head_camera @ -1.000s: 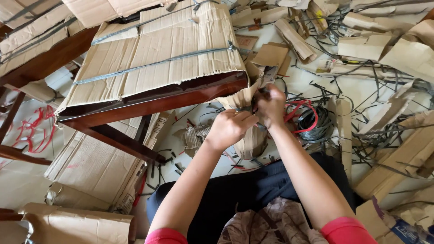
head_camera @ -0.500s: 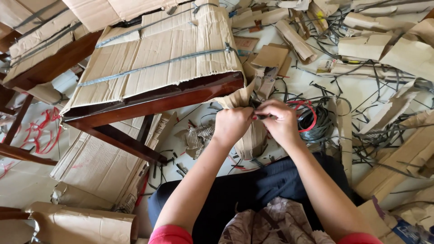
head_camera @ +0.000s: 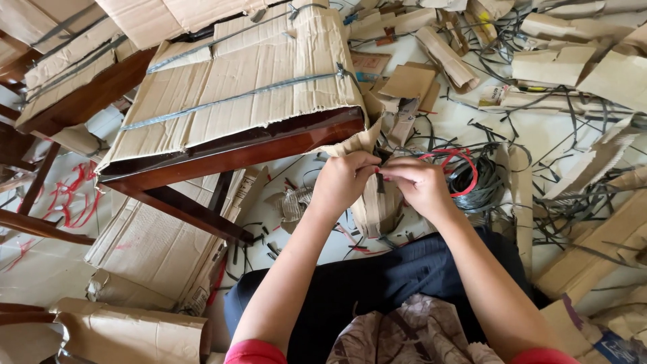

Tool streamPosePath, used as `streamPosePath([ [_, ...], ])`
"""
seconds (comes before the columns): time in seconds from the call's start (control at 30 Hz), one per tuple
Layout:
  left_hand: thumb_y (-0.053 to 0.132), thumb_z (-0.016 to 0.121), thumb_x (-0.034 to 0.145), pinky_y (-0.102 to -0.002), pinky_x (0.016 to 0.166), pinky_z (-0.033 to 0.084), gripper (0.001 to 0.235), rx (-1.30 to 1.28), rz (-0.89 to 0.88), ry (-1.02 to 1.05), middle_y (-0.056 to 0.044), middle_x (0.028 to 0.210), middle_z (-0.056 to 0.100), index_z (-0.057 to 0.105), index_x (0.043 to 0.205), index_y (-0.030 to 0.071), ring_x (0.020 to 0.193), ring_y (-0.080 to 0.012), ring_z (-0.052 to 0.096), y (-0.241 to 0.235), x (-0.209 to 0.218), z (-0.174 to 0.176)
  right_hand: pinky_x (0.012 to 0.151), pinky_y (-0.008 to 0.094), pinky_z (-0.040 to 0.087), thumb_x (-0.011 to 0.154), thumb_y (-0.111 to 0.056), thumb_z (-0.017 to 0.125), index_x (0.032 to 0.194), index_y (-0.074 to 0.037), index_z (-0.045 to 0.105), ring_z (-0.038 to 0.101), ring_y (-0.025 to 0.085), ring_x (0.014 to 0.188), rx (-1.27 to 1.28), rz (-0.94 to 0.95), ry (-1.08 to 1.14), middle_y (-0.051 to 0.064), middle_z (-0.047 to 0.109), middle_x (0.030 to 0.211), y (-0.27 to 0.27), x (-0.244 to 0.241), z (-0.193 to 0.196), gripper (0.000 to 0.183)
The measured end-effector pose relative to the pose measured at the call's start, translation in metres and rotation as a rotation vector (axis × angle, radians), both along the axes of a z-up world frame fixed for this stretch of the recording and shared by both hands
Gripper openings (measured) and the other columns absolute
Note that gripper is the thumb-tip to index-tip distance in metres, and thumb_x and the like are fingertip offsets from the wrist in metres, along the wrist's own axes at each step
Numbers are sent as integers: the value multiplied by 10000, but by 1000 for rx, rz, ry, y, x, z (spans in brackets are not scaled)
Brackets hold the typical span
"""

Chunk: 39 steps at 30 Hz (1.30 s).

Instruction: The person sits on the floor and ties a piece of cardboard to a wooden stool using red and black plastic straps. They wrap the straps around the cardboard and stool, then tie knots to secure them.

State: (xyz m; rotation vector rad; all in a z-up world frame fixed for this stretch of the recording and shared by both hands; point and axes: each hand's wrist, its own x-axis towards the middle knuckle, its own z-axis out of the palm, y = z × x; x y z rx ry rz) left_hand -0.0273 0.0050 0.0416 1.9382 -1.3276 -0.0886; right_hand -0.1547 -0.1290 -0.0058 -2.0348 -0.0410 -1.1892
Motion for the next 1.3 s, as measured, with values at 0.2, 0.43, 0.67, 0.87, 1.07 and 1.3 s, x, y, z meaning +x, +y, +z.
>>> streamPosePath([
  [0.2, 125, 727, 938, -372, 689, 634, 124, -65, 11, -96, -44, 867, 798, 792, 1037, 162, 843, -288, 764, 3, 0, 1, 729, 293, 574, 769, 64, 864, 878, -5, 749, 699, 150, 823, 413, 107, -26, 131, 751, 909, -7, 27, -31, 173],
  [0.43, 205, 641, 1006, -368, 578, 621, 124, -48, 37, -457, -35, 793, 762, 719, 1098, 179, 664, -268, 743, 11, -6, -8, 480, 311, 560, 814, 103, 791, 1122, 21, 685, 697, 219, 621, 378, 1, -6, 183, 714, 853, -4, 31, -28, 336],
  [0.67, 100, 563, 1007, -346, 645, 628, 322, -122, 84, -489, -28, 977, 780, 656, 1281, 243, 770, -271, 765, 9, -38, 4, 694, 352, 594, 744, 51, 850, 967, -94, 753, 737, 265, 781, 57, -363, -101, 66, 750, 841, 7, 41, -41, 283],
  [0.87, 126, 669, 972, -369, 632, 647, 330, -188, 188, -357, -80, 1039, 771, 658, 1298, 174, 785, -271, 764, -6, -22, -34, 689, 336, 574, 883, 40, 777, 952, -101, 746, 748, 249, 782, 235, -330, -193, 59, 757, 827, 11, 43, -53, 160],
  [1.07, 150, 679, 964, -413, 656, 629, 266, -144, 165, -332, -85, 1005, 754, 696, 1230, 137, 799, -342, 749, -7, -26, -24, 580, 294, 564, 903, 131, 689, 1054, -26, 729, 690, 122, 734, 536, -141, -208, 127, 768, 880, 12, 53, -71, 223],
  [1.3, 117, 699, 908, -329, 753, 587, 172, -134, 183, -666, -9, 947, 675, 763, 1059, 167, 813, -239, 742, -10, -2, -57, 703, 330, 579, 847, 42, 827, 961, -79, 797, 753, 204, 777, 289, -215, -201, 59, 773, 814, 5, 36, -41, 169],
])
